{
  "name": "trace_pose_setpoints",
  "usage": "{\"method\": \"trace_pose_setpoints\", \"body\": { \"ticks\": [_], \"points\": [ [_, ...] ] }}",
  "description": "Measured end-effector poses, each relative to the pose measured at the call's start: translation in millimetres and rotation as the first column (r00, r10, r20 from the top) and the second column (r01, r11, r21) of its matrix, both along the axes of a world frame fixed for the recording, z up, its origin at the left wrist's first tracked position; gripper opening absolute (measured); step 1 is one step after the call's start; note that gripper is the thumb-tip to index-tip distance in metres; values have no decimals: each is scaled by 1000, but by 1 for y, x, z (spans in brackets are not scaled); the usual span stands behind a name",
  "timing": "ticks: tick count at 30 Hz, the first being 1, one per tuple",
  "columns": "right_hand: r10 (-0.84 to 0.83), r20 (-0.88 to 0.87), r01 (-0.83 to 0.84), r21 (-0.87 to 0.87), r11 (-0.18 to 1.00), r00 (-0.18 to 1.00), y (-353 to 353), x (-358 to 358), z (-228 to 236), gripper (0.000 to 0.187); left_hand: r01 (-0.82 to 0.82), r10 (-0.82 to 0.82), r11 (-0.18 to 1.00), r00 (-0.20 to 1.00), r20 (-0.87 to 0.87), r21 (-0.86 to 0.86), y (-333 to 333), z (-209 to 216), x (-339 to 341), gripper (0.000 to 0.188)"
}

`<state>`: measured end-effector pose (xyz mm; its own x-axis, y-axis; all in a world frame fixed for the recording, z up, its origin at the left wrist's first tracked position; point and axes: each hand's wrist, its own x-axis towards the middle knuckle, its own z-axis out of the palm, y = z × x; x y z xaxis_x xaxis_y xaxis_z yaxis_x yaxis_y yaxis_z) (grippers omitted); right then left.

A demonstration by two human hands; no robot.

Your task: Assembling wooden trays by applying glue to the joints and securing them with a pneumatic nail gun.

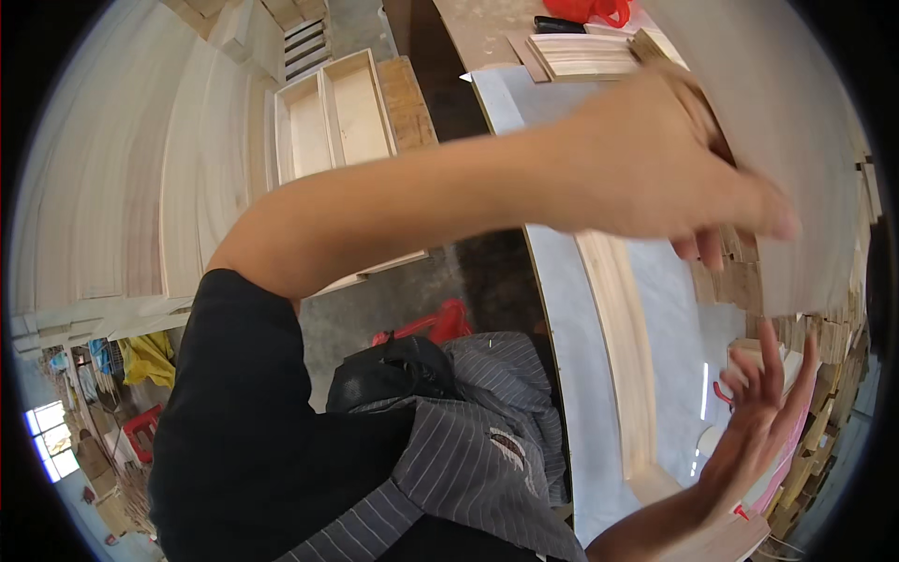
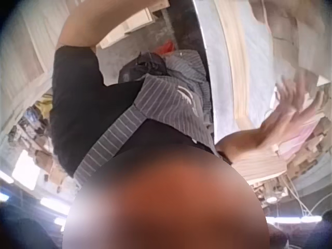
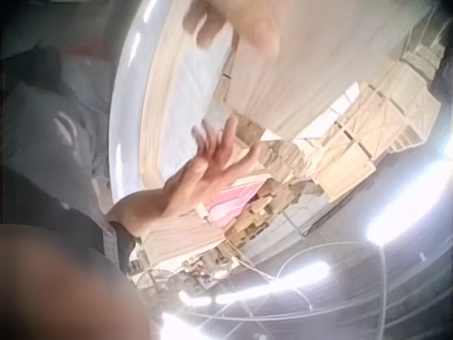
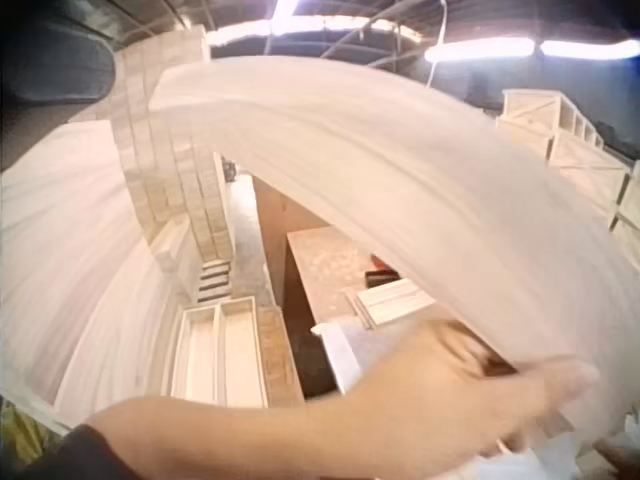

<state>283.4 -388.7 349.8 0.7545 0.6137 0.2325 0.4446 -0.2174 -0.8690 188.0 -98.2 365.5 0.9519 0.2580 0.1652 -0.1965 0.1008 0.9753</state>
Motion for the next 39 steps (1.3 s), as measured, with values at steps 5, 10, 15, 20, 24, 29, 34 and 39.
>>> {"method": "trace_pose_setpoints", "body": {
  "ticks": [5, 10, 15, 20, 24, 29, 34, 39],
  "points": [
    [301, -255, -218, 308, 926, 919, 40, 37, -10, 56, 95, -85, 995, 977, 194, -41, -22, -27, 28, 25],
    [351, -428, -171, 404, 899, 833, 26, 63, 7, 46, 305, -260, 792, 952, -160, 529, 3, 1, 13, 26],
    [-149, -280, 228, 275, 934, 948, 3, 67, -19, 44, 8, -282, 503, 947, 155, 864, 23, -6, 8, 19],
    [234, -501, 22, 452, 892, 833, 49, 45, -11, 42, -555, -134, 273, 787, 603, 785, 43, -13, 25, 9],
    [223, -491, -13, 394, 919, 842, 56, 46, -31, 46, -848, -13, 172, 506, 862, 501, 30, -41, 45, 20],
    [404, -581, -137, 448, 884, 707, 53, 39, -31, 39, -421, -129, -8, 900, 417, 907, 16, -32, 46, 51],
    [89, -586, 154, 351, 924, 805, 34, 30, -45, 45, -283, -166, 79, 942, 293, 956, 1, -35, 55, 45],
    [121, -628, 161, 373, 914, 769, 30, 22, -54, 48, -193, -237, 156, 945, 227, 969, -14, -32, 65, 36]
  ]
}}
